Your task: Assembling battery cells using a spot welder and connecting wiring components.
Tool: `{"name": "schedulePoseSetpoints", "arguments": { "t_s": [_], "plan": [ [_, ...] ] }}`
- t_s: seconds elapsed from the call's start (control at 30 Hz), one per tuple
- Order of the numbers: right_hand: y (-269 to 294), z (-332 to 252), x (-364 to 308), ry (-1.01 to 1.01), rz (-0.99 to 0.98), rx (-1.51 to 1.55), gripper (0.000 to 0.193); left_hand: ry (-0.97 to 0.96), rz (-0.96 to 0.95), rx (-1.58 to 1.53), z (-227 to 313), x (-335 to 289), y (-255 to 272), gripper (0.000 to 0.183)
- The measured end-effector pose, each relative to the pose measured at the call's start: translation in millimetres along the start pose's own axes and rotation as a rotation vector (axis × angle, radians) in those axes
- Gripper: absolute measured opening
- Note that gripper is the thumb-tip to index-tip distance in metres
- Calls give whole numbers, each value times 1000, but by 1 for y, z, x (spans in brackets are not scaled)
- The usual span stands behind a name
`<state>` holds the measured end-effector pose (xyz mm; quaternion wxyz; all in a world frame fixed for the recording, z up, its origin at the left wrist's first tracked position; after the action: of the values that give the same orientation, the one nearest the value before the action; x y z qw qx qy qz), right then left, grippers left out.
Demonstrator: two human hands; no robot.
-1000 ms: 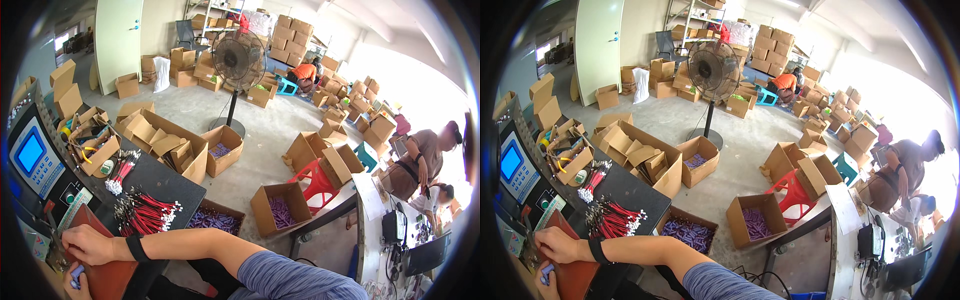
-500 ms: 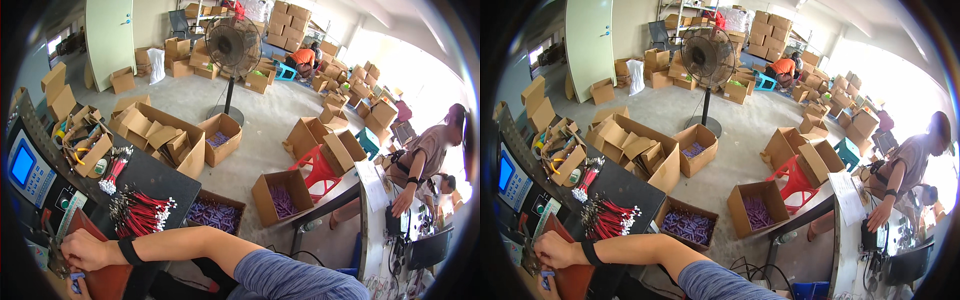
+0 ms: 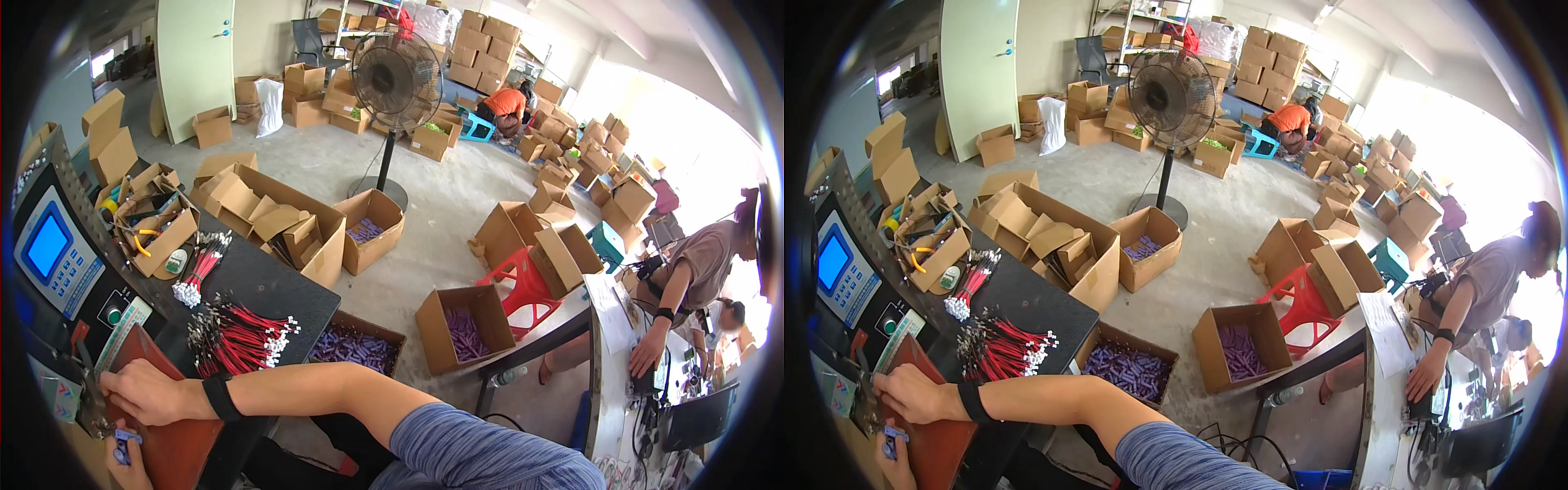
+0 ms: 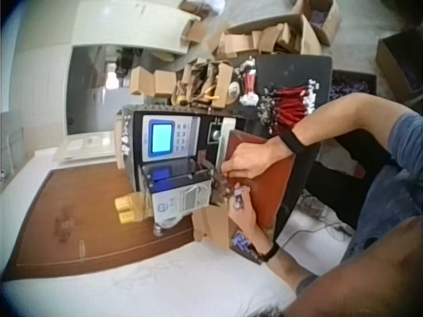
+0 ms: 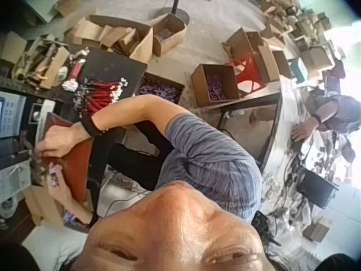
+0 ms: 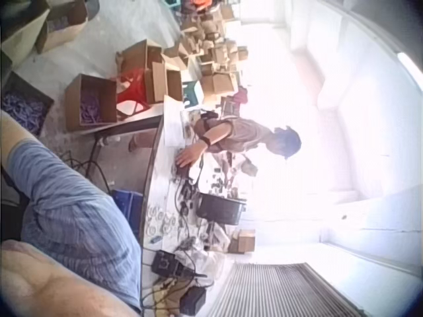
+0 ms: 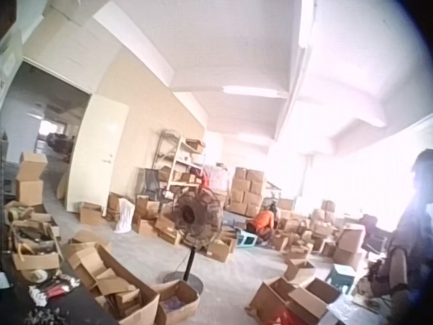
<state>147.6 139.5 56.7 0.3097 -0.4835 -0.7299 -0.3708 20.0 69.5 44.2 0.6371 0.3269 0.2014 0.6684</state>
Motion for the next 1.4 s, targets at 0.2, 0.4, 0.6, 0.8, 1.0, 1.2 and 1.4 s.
{"name": "schedulePoseSetpoints", "arguments": {
  "t_s": [0.2, 0.4, 0.6, 0.8, 1.0, 1.2, 1.4],
  "plan": [
    [11, 1, -2, -85, 29, -13, 12, -45, -3, -23, 3, 1, -4, 29],
    [7, -4, 1, -36, 10, -56, 6, -40, 5, -55, -9, 2, 1, 28],
    [8, -8, 0, -15, 5, -33, 6, -67, 30, -64, -7, 1, 1, 26],
    [6, 2, -4, -43, -20, -39, 14, -102, -6, -52, -1, 3, -7, 26],
    [-4, -10, 4, 22, 3, -5, 10, -44, 186, -196, -33, -6, 10, 21],
    [13, -8, 8, 14, -40, -68, 7, -169, 122, 13, -1, 10, -5, 29],
    [-1, -20, 7, 15, -134, -10, 7, -236, 168, -36, 5, -5, 10, 28]
  ]
}}
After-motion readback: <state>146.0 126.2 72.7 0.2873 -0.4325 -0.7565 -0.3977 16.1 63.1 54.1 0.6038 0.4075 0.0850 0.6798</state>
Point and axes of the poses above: each hand's wrist, its own x-axis towards the middle knuckle, its own y-axis out of the back of the hand, z = x × y, the point moved 9 cm from there along x, towards the middle knuckle, and after that the axes turned 4 degrees about y, right-handed, at the moved point
